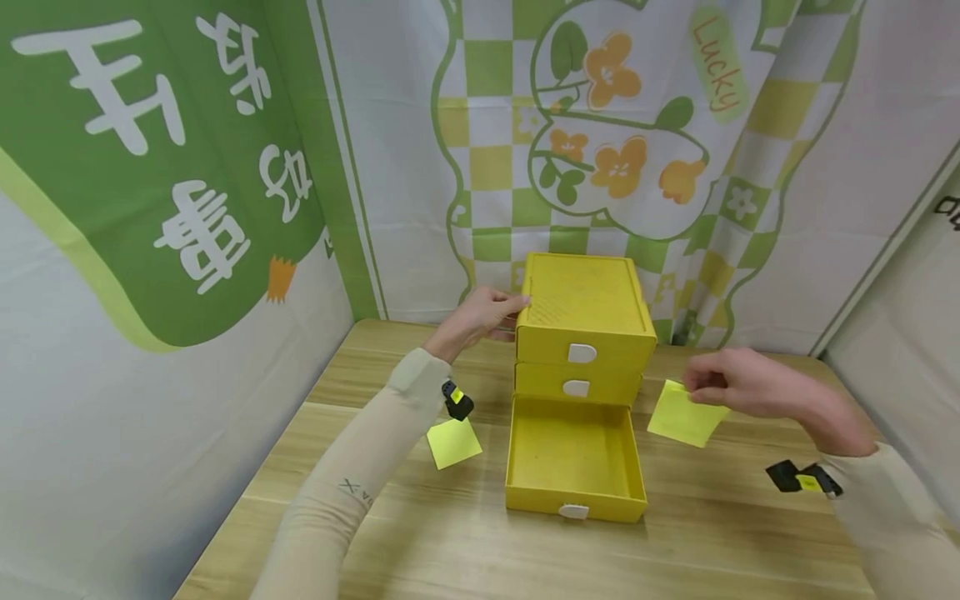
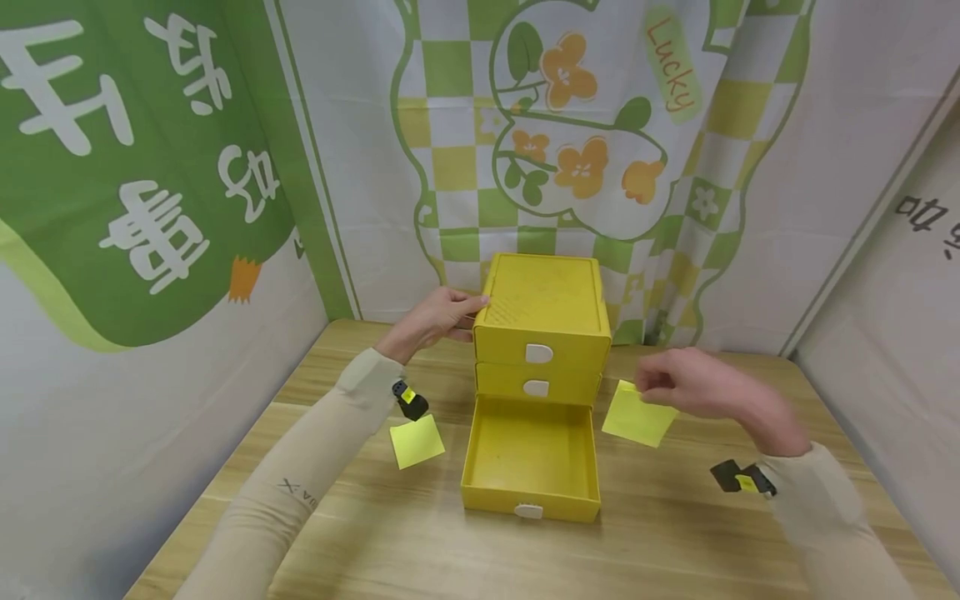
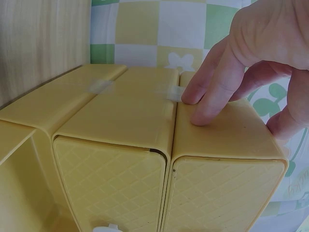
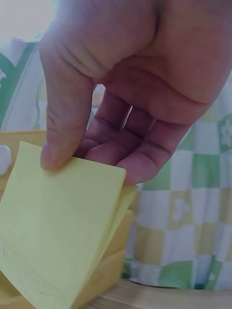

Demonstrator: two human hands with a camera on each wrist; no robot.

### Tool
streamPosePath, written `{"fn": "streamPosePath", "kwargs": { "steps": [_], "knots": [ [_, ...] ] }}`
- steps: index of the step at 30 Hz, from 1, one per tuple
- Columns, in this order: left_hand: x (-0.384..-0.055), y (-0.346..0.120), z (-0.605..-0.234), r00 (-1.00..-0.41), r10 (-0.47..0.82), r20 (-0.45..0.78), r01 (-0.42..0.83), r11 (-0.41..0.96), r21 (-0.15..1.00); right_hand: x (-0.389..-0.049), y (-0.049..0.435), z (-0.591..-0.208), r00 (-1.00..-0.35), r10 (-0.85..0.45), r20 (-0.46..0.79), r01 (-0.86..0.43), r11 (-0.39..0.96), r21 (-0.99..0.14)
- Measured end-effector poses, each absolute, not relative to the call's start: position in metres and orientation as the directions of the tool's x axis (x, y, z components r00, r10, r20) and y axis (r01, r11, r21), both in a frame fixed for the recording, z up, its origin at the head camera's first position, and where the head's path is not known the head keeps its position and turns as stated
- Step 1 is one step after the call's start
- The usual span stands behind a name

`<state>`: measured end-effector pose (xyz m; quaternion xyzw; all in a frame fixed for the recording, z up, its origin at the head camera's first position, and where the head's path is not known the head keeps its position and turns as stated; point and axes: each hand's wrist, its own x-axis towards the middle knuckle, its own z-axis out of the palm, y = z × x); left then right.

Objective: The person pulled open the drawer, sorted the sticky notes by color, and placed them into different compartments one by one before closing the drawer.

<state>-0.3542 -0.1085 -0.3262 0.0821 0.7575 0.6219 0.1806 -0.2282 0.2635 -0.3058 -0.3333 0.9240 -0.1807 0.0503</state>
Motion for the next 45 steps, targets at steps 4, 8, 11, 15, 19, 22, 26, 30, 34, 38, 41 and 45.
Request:
{"fn": "streamPosePath", "kwargs": {
  "steps": [4, 8, 11, 15, 19, 22, 26, 30, 34, 38, 41, 45],
  "knots": [
    [-0.354, -0.108, -0.328, -0.918, 0.356, -0.173, -0.104, 0.205, 0.973, -0.225, 0.251, -0.303, -0.772, -0.635, 0.034, -0.598, 0.707, -0.378],
    [-0.355, -0.108, -0.329, -0.916, 0.36, -0.177, -0.107, 0.206, 0.973, -0.224, 0.239, -0.304, -0.753, -0.656, 0.052, -0.623, 0.684, -0.381],
    [-0.356, -0.107, -0.328, -0.918, 0.354, -0.178, -0.111, 0.202, 0.973, -0.226, 0.231, -0.305, -0.731, -0.68, 0.055, -0.643, 0.661, -0.388],
    [-0.356, -0.106, -0.328, -0.921, 0.346, -0.178, -0.116, 0.193, 0.974, -0.231, 0.223, -0.309, -0.709, -0.702, 0.057, -0.664, 0.64, -0.386],
    [-0.356, -0.106, -0.328, -0.921, 0.349, -0.175, -0.11, 0.196, 0.974, -0.237, 0.214, -0.317, -0.684, -0.727, 0.056, -0.685, 0.614, -0.392],
    [-0.354, -0.107, -0.327, -0.923, 0.344, -0.174, -0.105, 0.21, 0.972, -0.241, 0.205, -0.327, -0.66, -0.75, 0.043, -0.696, 0.588, -0.412],
    [-0.354, -0.108, -0.328, -0.925, 0.34, -0.172, -0.102, 0.213, 0.972, -0.244, 0.194, -0.341, -0.634, -0.773, 0.016, -0.695, 0.562, -0.448],
    [-0.355, -0.108, -0.33, -0.924, 0.345, -0.164, -0.098, 0.202, 0.974, -0.245, 0.184, -0.355, -0.614, -0.789, -0.02, -0.689, 0.547, -0.475],
    [-0.356, -0.108, -0.33, -0.926, 0.342, -0.162, -0.094, 0.205, 0.974, -0.245, 0.178, -0.368, -0.599, -0.798, -0.061, -0.678, 0.546, -0.492],
    [-0.355, -0.109, -0.33, -0.928, 0.336, -0.163, -0.096, 0.206, 0.974, -0.245, 0.176, -0.376, -0.592, -0.801, -0.087, -0.669, 0.549, -0.501],
    [-0.356, -0.109, -0.329, -0.927, 0.339, -0.162, -0.098, 0.199, 0.975, -0.245, 0.175, -0.381, -0.59, -0.8, -0.106, -0.66, 0.554, -0.507],
    [-0.356, -0.108, -0.329, -0.926, 0.341, -0.162, -0.099, 0.196, 0.976, -0.243, 0.175, -0.387, -0.593, -0.794, -0.132, -0.648, 0.568, -0.507]
  ]
}}
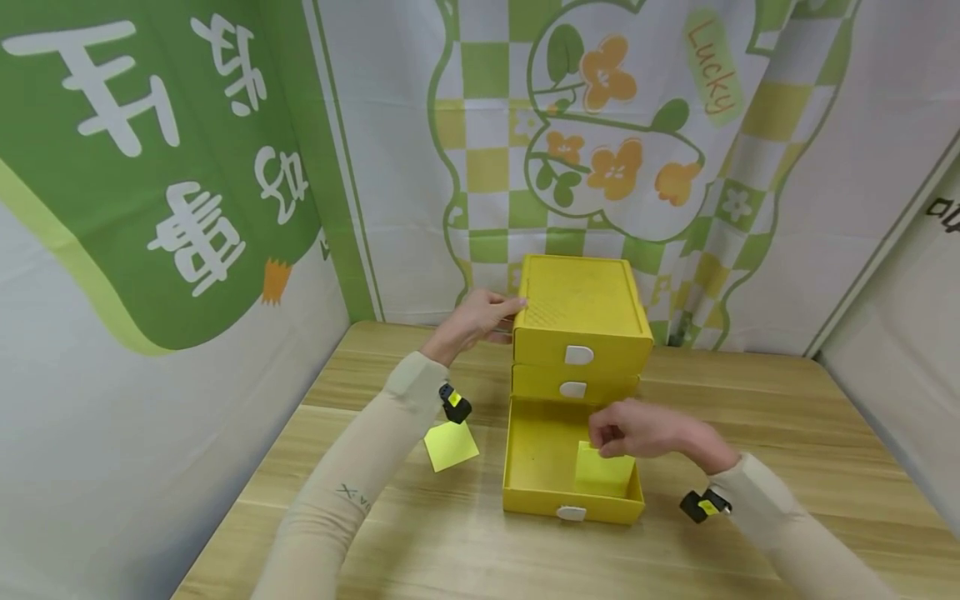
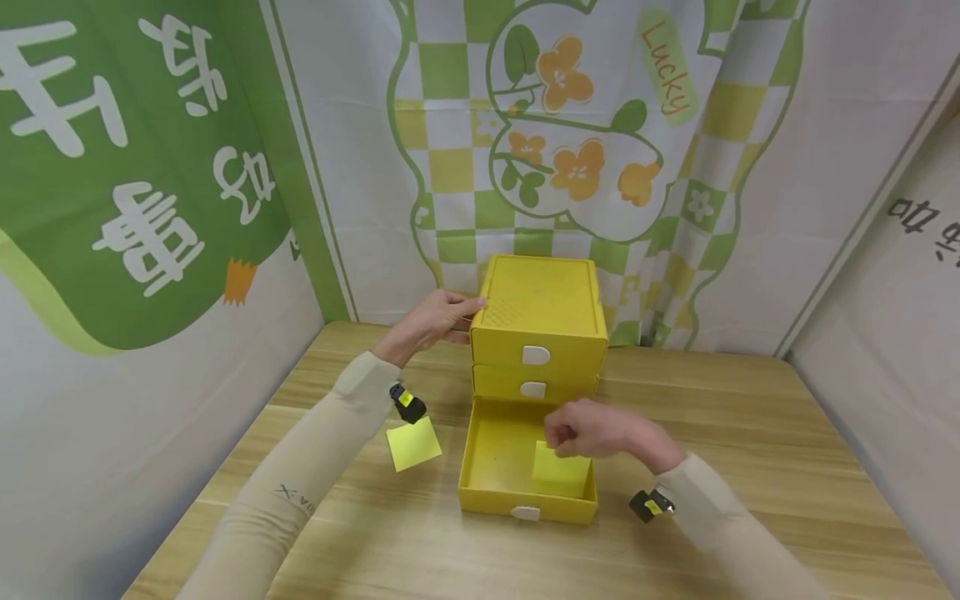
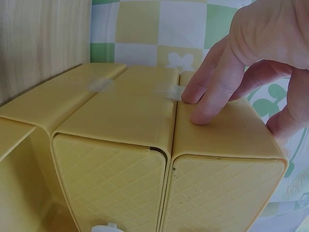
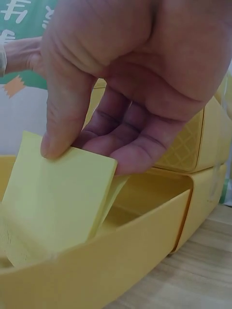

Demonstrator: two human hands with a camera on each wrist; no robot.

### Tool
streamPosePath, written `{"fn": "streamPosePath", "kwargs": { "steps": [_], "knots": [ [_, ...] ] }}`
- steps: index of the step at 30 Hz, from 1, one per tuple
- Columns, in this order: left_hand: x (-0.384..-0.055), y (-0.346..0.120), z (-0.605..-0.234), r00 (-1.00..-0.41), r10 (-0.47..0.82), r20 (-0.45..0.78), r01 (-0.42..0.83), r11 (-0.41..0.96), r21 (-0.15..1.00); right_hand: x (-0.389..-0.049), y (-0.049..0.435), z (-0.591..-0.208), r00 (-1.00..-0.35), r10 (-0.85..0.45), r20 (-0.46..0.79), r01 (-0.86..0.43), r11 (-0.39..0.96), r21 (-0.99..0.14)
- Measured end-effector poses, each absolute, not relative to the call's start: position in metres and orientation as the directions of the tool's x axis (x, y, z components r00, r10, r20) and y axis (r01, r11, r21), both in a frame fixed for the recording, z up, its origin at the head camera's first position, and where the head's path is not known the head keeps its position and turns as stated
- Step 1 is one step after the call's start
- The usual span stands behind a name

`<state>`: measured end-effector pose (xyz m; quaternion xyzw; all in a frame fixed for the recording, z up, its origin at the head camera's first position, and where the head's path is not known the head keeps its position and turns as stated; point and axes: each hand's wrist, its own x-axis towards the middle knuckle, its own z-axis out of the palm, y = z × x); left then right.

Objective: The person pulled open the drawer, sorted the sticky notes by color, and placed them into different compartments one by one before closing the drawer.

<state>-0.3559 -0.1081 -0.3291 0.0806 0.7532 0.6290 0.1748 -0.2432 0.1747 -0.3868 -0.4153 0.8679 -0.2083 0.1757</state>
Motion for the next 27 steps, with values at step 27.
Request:
{"fn": "streamPosePath", "kwargs": {
  "steps": [27],
  "knots": [
    [-0.356, -0.108, -0.33, -0.931, 0.335, -0.146, -0.073, 0.221, 0.972, -0.241, 0.173, -0.401, -0.615, -0.773, -0.155, -0.646, 0.606, -0.463]
  ]
}}
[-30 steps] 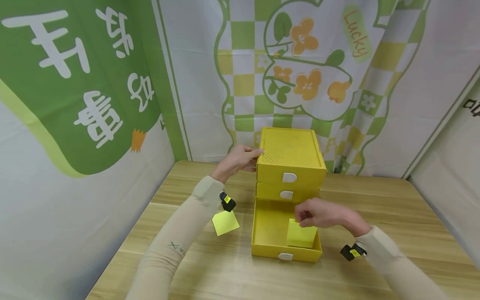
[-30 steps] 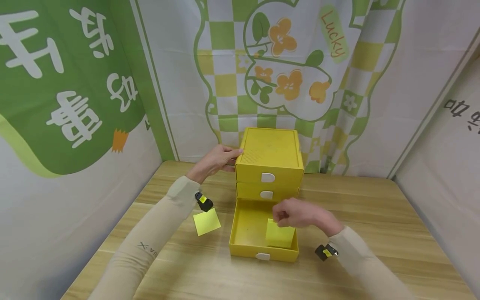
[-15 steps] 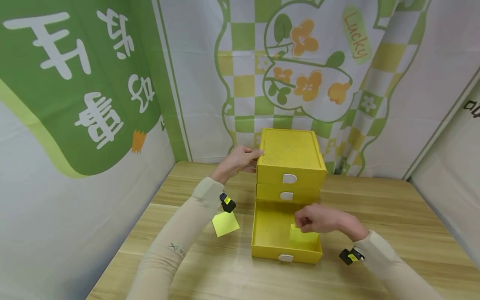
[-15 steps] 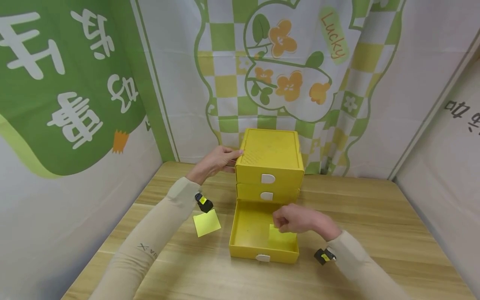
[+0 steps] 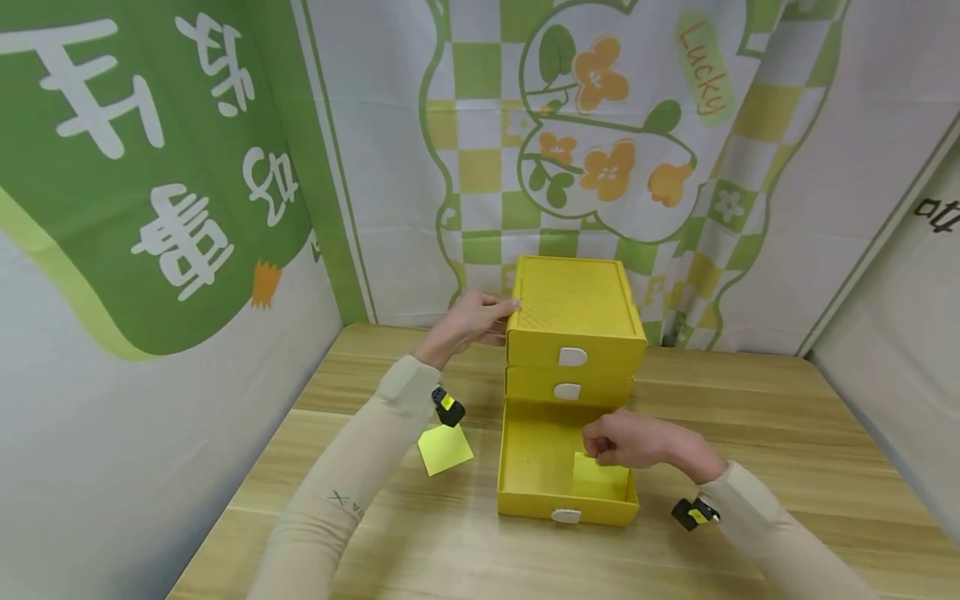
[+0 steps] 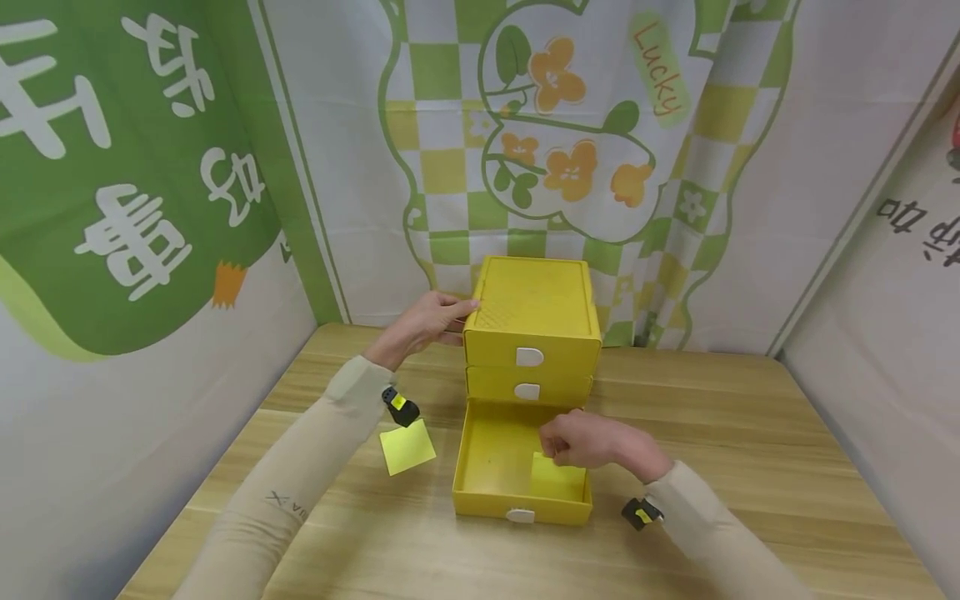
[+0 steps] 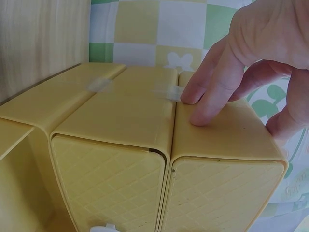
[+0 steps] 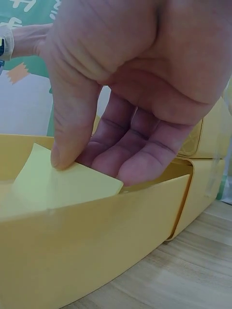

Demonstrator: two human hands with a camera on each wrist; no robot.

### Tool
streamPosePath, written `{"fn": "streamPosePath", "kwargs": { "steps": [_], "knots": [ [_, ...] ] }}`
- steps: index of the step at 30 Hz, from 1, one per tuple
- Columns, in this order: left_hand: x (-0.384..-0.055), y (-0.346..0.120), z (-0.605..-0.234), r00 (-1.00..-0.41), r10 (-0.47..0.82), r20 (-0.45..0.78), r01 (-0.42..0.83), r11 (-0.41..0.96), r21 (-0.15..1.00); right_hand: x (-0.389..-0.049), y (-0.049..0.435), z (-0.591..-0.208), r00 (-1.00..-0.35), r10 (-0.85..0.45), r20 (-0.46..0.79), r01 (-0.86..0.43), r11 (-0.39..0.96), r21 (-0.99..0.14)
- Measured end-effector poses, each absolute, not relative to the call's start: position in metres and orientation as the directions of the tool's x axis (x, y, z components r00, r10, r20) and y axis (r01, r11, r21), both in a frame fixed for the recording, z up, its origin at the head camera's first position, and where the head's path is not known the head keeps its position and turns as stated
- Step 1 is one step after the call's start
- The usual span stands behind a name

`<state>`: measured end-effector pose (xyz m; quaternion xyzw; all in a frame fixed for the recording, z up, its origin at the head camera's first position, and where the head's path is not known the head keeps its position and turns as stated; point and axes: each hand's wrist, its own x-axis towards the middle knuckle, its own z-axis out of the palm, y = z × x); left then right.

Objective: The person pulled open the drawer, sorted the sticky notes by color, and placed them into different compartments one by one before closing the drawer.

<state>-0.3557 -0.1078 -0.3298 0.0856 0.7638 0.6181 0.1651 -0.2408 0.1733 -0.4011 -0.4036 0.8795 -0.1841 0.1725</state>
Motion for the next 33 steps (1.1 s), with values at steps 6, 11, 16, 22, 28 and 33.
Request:
{"fn": "streamPosePath", "kwargs": {
  "steps": [6, 11, 16, 22, 28, 33],
  "knots": [
    [-0.357, -0.108, -0.329, -0.93, 0.332, -0.16, -0.095, 0.204, 0.974, -0.241, 0.173, -0.401, -0.618, -0.77, -0.155, -0.644, 0.61, -0.461],
    [-0.358, -0.109, -0.328, -0.928, 0.339, -0.154, -0.09, 0.197, 0.976, -0.244, 0.177, -0.393, -0.63, -0.768, -0.112, -0.659, 0.606, -0.446],
    [-0.357, -0.109, -0.329, -0.926, 0.344, -0.155, -0.084, 0.212, 0.974, -0.249, 0.19, -0.375, -0.68, -0.732, -0.047, -0.645, 0.627, -0.436],
    [-0.357, -0.109, -0.328, -0.921, 0.356, -0.159, -0.086, 0.214, 0.973, -0.249, 0.206, -0.348, -0.734, -0.678, 0.027, -0.623, 0.658, -0.423],
    [-0.359, -0.109, -0.329, -0.919, 0.353, -0.177, -0.1, 0.226, 0.969, -0.249, 0.216, -0.321, -0.8, -0.59, 0.107, -0.577, 0.707, -0.409],
    [-0.359, -0.11, -0.33, -0.92, 0.35, -0.176, -0.1, 0.224, 0.969, -0.251, 0.22, -0.306, -0.835, -0.517, 0.188, -0.546, 0.739, -0.395]
  ]
}}
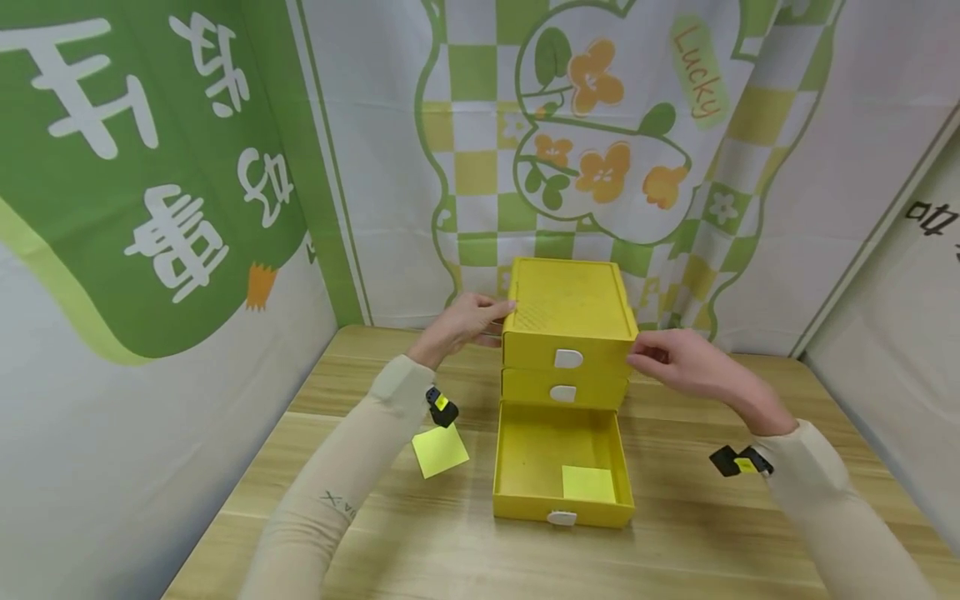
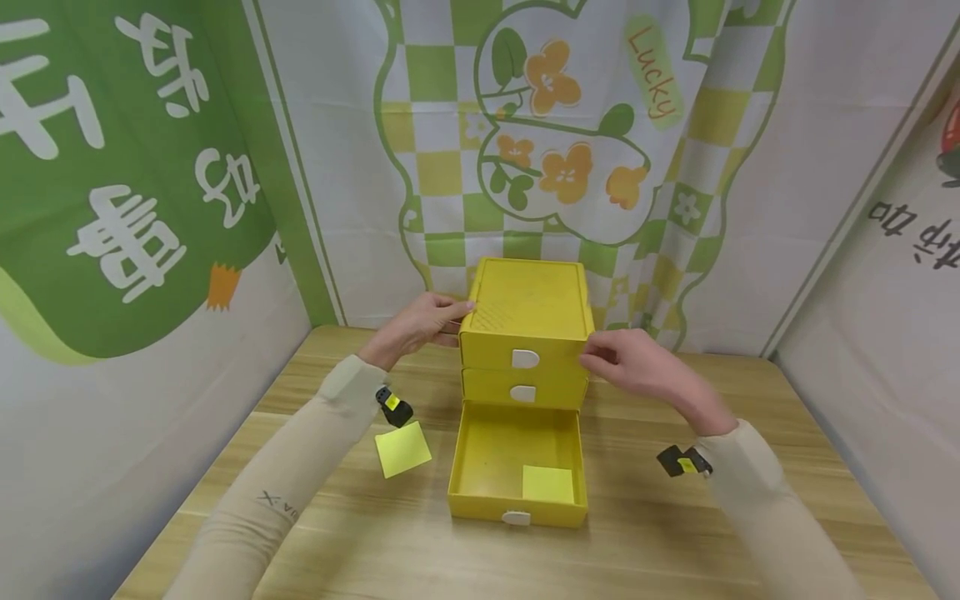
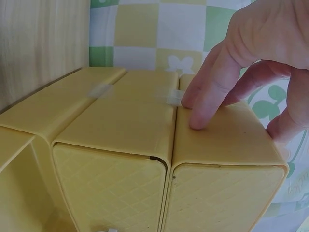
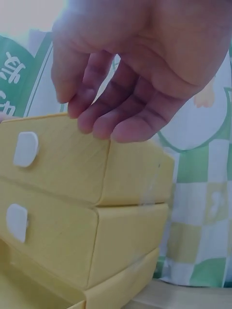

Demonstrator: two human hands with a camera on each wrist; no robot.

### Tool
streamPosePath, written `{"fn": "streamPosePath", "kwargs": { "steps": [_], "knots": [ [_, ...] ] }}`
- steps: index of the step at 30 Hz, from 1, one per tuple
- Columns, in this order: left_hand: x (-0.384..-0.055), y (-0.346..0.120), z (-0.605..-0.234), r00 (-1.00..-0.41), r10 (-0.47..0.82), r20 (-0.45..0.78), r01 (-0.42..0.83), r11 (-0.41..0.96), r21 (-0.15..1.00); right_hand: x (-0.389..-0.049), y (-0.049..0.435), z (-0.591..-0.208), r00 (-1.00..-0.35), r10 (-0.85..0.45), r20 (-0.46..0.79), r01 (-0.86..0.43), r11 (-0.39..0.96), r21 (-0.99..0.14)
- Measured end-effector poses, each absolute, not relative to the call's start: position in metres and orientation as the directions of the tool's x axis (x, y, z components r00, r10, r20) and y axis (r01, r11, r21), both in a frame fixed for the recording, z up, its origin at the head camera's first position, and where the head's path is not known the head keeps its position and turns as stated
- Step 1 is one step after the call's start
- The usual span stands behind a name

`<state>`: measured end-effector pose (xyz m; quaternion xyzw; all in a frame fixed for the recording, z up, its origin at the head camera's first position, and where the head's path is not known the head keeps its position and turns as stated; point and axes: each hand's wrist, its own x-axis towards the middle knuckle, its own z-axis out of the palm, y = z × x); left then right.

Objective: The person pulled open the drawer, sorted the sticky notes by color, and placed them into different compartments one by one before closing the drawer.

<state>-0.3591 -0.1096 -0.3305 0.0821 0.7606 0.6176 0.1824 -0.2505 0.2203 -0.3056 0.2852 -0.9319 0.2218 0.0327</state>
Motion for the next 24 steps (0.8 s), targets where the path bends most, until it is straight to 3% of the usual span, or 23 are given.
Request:
{"fn": "streamPosePath", "kwargs": {
  "steps": [10, 24],
  "knots": [
    [-0.352, -0.112, -0.332, -0.924, 0.351, -0.149, -0.067, 0.234, 0.97, -0.263, 0.224, -0.289, -0.869, -0.411, 0.277, -0.493, 0.77, -0.405],
    [-0.346, -0.128, -0.331, -0.897, 0.421, -0.133, 0.038, 0.375, 0.926, -0.282, 0.226, -0.29, -0.928, -0.327, 0.178, -0.369, 0.746, -0.554]
  ]
}}
